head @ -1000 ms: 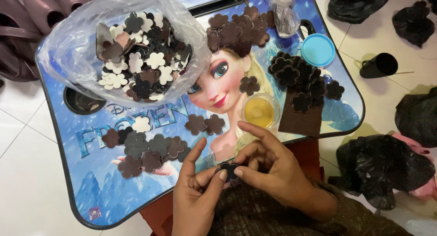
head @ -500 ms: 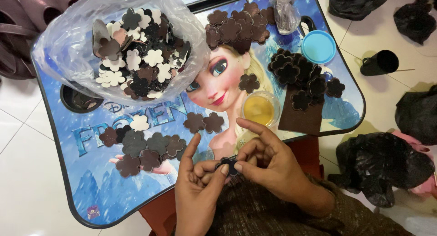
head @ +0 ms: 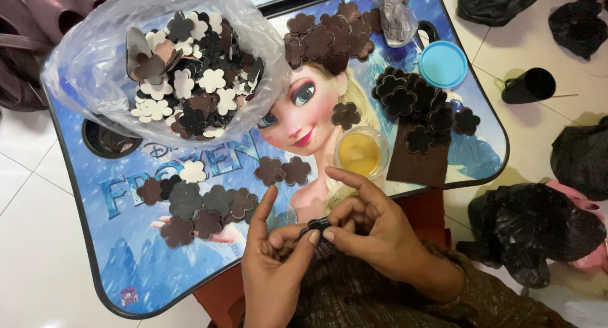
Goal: The person repeatedly picks flower-shaped craft pieces from a plastic bag, applies a yellow substance from a small container to the back of each piece, and places them onto a brown backing sheet on a Frozen-themed tray.
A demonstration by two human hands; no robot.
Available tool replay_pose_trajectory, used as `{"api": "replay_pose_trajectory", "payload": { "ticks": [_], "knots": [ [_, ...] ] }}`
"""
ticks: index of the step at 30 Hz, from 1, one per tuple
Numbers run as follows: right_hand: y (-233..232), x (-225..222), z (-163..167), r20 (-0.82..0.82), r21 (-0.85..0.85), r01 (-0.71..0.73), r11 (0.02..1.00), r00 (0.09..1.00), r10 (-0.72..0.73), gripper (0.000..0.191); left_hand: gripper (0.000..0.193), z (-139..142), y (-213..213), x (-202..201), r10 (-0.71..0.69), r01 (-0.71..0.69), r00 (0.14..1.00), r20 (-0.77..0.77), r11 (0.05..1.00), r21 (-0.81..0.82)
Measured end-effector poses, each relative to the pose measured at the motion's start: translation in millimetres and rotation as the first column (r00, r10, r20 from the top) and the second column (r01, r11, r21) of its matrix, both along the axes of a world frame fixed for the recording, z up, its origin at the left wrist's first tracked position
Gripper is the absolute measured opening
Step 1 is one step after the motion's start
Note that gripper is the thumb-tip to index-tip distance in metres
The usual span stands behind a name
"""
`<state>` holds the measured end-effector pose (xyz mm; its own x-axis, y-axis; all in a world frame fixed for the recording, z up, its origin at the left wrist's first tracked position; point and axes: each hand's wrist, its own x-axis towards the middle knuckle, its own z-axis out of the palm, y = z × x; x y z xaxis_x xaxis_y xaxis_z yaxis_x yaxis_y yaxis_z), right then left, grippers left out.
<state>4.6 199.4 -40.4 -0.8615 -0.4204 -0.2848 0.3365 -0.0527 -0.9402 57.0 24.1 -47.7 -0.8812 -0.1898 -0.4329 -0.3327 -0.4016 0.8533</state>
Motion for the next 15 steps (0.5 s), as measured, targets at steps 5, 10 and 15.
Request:
{"api": "replay_pose_trajectory", "payload": {
  "ticks": [5, 10, 15],
  "knots": [
    [-0.1, -0.6, 1.6, -0.008, 0.020, -0.005, 1.000, 1.000, 0.005, 0.087, 0.087, 2.3, -0.3, -1.0, -0.009, 0.009, 0.999, 0.052, 1.000, -0.003],
    [-0.9, -0.7, 1.3, 0.005, 0.019, -0.003, 1.000, 1.000, 0.002, 0.088, 0.086, -3.3, -0.2, 0.8, -0.020, 0.020, 1.000, 0.005, 1.000, -0.003],
    [0.9, -1.4, 0.1, 0.012, 0.011, 0.004, 1.000, 1.000, -0.004, 0.089, 0.074, -11.4, -4.5, 2.8, -0.022, 0.022, 1.000, -0.021, 0.999, -0.035]
  ]
}}
